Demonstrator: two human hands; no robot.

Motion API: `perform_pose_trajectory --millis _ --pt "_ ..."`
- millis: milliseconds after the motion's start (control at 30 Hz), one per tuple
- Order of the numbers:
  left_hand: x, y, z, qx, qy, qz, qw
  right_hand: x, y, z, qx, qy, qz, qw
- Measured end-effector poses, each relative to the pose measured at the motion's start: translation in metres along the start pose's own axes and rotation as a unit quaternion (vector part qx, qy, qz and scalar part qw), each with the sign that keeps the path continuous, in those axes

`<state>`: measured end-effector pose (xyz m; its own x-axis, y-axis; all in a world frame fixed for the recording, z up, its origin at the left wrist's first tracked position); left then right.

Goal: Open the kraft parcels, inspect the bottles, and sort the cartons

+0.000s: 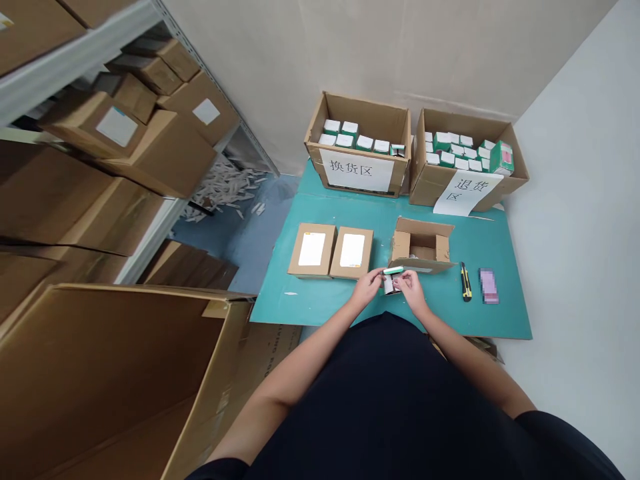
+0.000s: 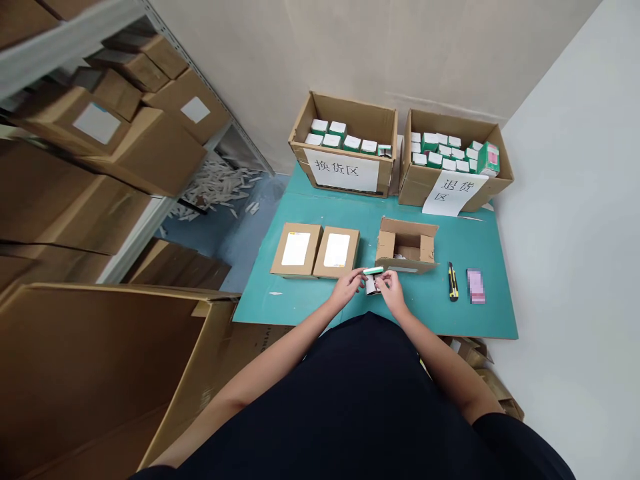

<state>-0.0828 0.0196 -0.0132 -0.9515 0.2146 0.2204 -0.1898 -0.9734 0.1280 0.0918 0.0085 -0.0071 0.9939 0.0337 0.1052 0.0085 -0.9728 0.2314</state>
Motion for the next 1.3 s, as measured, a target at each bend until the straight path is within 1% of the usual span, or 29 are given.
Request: perform_pose_trajectory --millis 67,133,233,333,433,567,667,800,1000,1167,1233,1300 --pt "0.001 0.005 0.003 -0.026 -0.013 0.004 1.0 -0.001 -0.003 0.004 -0.028 -0.032 0.009 0.999" --pt "0.003 0.01 0.007 -0.061 -0.048 0.015 0.997 0.001 -0.005 0.004 -0.025 -0.014 0.016 0.999" --pt "0.003 0.013 0.006 -0.09 -0.085 0.015 0.992 0.008 -0.004 -0.002 0.024 0.097 0.003 0.995" --pt "0.001 0.015 -0.001 -0.105 -0.097 0.01 0.99 0.014 -0.002 -0.002 0.079 0.211 -0.031 0.974" --pt "-0.002 0.017 -0.01 -0.126 -0.13 0.008 0.984 0.016 0.0 0.007 0.09 0.244 -0.041 0.965" --pt "-0.005 0.022 -0.017 -0.137 -0.174 0.021 0.975 0.014 0.0 0.019 0.08 0.226 -0.016 0.971" --pt "-0.006 0.026 -0.018 -0.133 -0.188 0.017 0.973 0.012 0.0 0.021 0.084 0.22 -0.009 0.972" --pt "-0.006 0.026 -0.016 -0.111 -0.203 0.007 0.973 0.011 -0.003 0.018 0.094 0.228 -0.033 0.969" --pt "-0.007 0.028 -0.014 -0.097 -0.203 0.023 0.974 0.008 -0.008 0.019 0.094 0.24 -0.058 0.965" --pt "-0.009 0.037 -0.021 -0.083 -0.162 0.05 0.982 0.005 -0.003 0.029 0.097 0.206 -0.075 0.971" --pt "-0.012 0.039 -0.027 -0.064 -0.112 0.069 0.989 0.004 -0.002 0.036 0.081 0.168 -0.057 0.981" --pt "-0.015 0.039 -0.034 -0.032 -0.032 0.098 0.994 0.004 -0.002 0.046 0.053 0.108 -0.03 0.992"
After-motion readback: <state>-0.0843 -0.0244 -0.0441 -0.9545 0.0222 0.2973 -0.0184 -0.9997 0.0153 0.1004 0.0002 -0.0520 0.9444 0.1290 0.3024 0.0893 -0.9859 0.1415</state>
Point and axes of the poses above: each hand's wrist, its own y-axis away from the middle knuckle, its own x-axis out of the back of the hand, z = x × y, the point moved 5 cm from there along -y, towards the middle knuckle, and after that the axes turned 6 degrees about -x, right-handed, at the moved point
